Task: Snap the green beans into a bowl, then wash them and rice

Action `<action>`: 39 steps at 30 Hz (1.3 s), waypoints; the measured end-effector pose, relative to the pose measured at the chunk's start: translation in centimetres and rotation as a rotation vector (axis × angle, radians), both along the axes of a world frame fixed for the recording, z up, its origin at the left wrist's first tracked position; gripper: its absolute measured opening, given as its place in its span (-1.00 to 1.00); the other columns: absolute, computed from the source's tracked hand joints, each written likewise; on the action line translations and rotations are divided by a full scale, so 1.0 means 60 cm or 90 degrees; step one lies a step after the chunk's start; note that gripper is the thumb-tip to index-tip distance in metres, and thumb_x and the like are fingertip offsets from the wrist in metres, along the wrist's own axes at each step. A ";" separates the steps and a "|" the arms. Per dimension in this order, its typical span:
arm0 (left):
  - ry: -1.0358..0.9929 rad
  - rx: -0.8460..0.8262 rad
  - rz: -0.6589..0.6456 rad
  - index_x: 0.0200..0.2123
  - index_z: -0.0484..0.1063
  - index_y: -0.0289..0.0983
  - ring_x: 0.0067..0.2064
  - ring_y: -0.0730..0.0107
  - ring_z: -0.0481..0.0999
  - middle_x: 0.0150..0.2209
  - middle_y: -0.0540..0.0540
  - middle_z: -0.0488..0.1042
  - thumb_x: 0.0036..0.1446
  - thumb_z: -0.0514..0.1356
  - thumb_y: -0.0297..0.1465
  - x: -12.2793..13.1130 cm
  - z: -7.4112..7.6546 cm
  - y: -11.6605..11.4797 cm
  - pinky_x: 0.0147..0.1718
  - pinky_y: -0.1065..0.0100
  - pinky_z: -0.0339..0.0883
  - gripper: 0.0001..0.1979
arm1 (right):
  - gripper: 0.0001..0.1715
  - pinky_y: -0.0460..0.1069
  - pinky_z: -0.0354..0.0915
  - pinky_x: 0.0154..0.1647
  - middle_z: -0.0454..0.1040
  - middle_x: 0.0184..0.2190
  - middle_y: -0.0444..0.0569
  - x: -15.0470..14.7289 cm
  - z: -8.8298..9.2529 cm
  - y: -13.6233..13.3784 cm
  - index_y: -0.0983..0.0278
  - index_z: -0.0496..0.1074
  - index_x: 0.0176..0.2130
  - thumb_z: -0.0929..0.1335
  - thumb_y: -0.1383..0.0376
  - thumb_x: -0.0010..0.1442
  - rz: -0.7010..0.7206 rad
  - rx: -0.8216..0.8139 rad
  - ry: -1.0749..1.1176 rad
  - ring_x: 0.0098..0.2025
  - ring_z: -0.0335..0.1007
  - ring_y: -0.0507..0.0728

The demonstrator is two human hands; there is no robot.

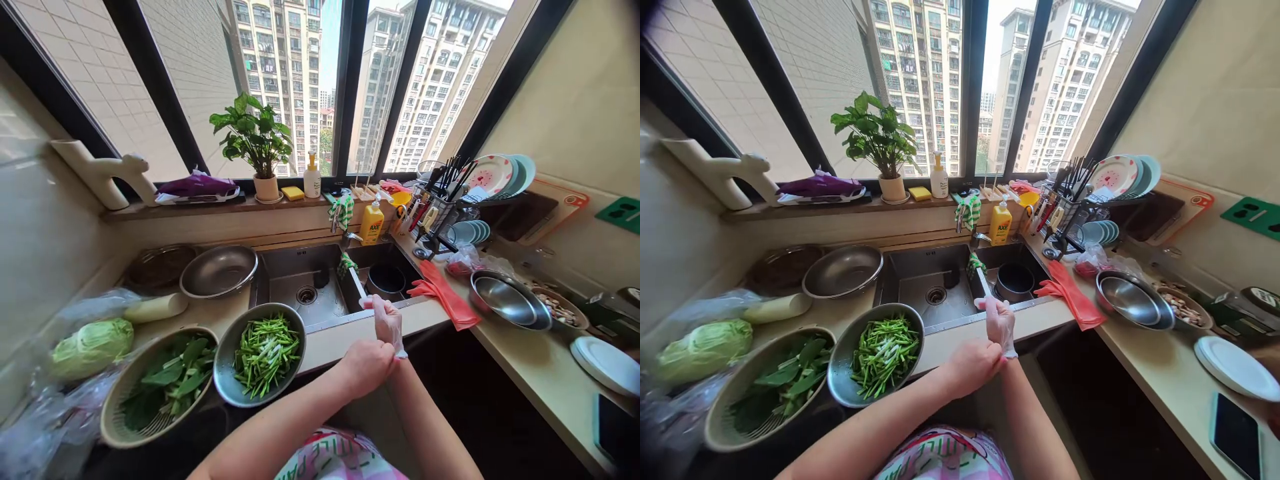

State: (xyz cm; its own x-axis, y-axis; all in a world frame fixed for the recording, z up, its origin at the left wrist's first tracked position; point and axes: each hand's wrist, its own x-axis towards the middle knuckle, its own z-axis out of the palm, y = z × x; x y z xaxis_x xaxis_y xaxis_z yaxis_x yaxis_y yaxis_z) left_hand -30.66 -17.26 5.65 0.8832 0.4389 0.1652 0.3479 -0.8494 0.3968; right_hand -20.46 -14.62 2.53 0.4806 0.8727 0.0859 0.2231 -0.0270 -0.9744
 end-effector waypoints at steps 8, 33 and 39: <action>0.077 -0.001 -0.215 -0.34 0.40 -0.31 -0.55 0.32 0.43 -0.47 -0.18 0.49 0.12 0.05 -0.40 -0.040 0.031 -0.045 -0.66 0.36 0.11 -0.84 | -0.28 0.16 0.12 0.03 0.06 0.20 -0.03 -0.073 0.028 -0.025 0.05 -0.04 0.20 0.13 -0.12 0.12 0.281 0.162 0.277 0.14 0.09 0.22; -0.509 -0.683 1.074 0.23 -0.41 -0.18 -0.65 0.44 0.39 -0.61 0.07 0.33 0.20 -0.12 -0.17 -0.301 -0.191 -0.025 -0.69 0.48 0.23 -0.36 | -0.46 -0.10 0.17 -0.62 0.30 -0.67 -0.19 -0.144 -0.146 0.147 0.32 0.31 -0.14 0.21 -0.02 0.05 0.679 -0.366 -0.001 -0.67 0.23 0.00; -0.637 -0.596 1.081 0.23 -0.31 -0.24 -0.70 0.46 0.33 -0.69 0.11 0.26 0.20 -0.13 -0.18 -0.200 -0.193 0.020 -0.75 0.53 0.15 -0.40 | -0.67 -0.10 0.20 -0.61 0.36 -0.64 -0.19 -0.076 -0.141 0.201 0.24 0.32 -0.21 0.17 0.18 0.06 0.629 -0.214 -0.112 -0.65 0.27 0.02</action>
